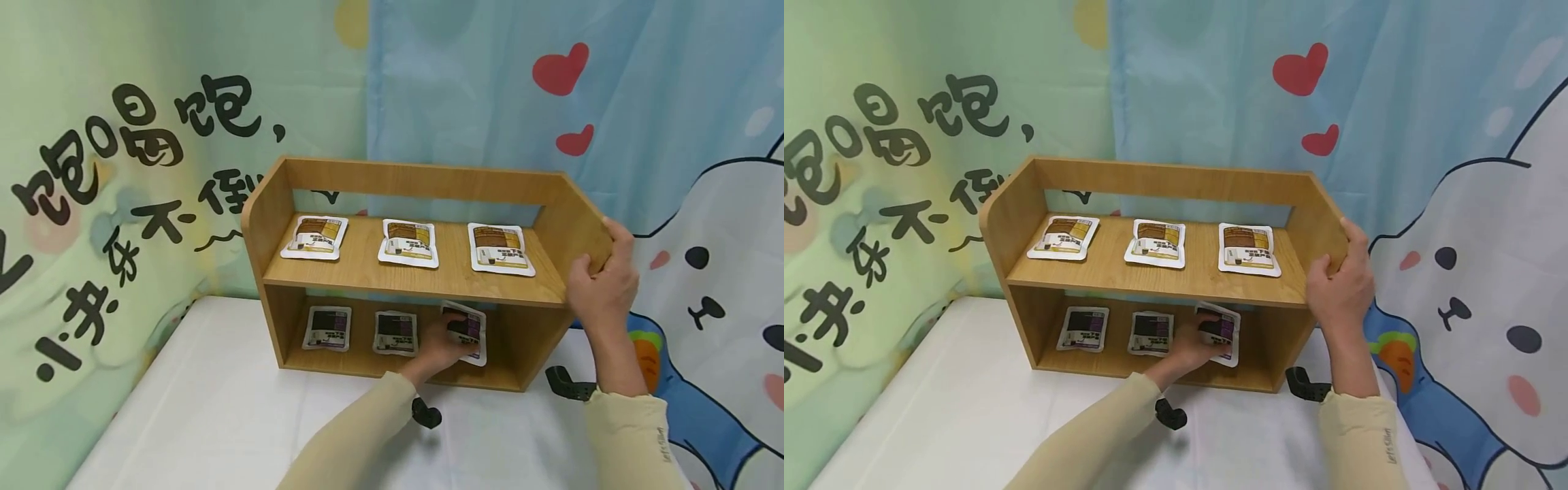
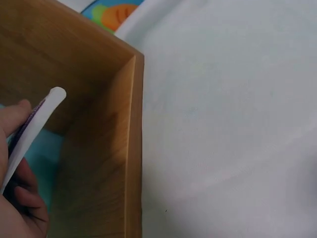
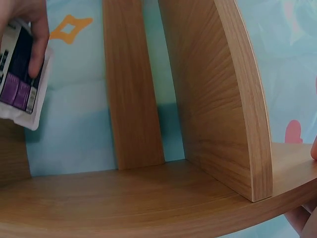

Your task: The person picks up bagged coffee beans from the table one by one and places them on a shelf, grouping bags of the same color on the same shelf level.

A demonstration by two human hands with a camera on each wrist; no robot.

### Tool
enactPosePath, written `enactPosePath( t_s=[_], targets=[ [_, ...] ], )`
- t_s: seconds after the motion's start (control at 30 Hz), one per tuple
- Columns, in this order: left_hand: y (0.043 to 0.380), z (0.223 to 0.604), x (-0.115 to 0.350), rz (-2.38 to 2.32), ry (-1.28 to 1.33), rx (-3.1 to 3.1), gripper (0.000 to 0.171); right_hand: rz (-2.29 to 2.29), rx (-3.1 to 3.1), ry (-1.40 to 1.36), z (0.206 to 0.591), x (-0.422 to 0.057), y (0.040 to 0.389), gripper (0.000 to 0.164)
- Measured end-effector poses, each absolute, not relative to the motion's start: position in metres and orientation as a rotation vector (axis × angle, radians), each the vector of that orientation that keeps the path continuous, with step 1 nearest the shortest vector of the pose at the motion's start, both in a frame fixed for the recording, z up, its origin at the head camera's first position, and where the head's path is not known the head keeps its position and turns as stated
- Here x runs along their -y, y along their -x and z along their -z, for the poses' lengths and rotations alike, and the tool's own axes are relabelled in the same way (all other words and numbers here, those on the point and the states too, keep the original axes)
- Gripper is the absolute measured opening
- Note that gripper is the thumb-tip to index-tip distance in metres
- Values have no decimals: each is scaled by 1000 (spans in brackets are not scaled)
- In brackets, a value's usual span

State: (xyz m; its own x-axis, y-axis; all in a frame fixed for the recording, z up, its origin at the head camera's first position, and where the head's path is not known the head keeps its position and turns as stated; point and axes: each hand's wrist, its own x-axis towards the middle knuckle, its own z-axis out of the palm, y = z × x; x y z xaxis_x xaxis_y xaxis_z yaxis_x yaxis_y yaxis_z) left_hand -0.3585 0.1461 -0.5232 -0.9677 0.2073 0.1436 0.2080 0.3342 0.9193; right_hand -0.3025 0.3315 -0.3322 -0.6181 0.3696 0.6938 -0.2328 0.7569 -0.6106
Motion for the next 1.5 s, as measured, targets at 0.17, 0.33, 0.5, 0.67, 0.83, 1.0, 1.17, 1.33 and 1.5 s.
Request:
enactPosePath(
  t_s=[0.17,0.33,0.5,0.67,0.83,1.0,1.17,1.33,1.5],
  targets=[
    [362,523,-161,1786,328,2568,60,-854,2036,126,330,-337,301,54],
    [358,523,-167,1775,291,2598,59,-863,2056,123,332,-335,300,54],
    [359,533,-165,1806,287,2590,59,-880,2071,122,333,-330,303,54],
    [362,547,-164,1853,293,2608,59,-866,2076,119,337,-328,303,55],
    [370,559,-173,1763,309,2662,59,-878,2077,119,336,-328,303,55],
    [372,557,-178,1677,310,2723,62,-896,2081,133,333,-329,302,55],
    [372,559,-173,1649,307,2806,65,-898,2093,119,333,-327,303,56],
    [366,555,-175,1491,325,2934,73,-880,2072,96,333,-327,302,55],
    [356,548,-179,1316,374,3003,78,-877,2068,104,333,-330,300,55]
  ],
)
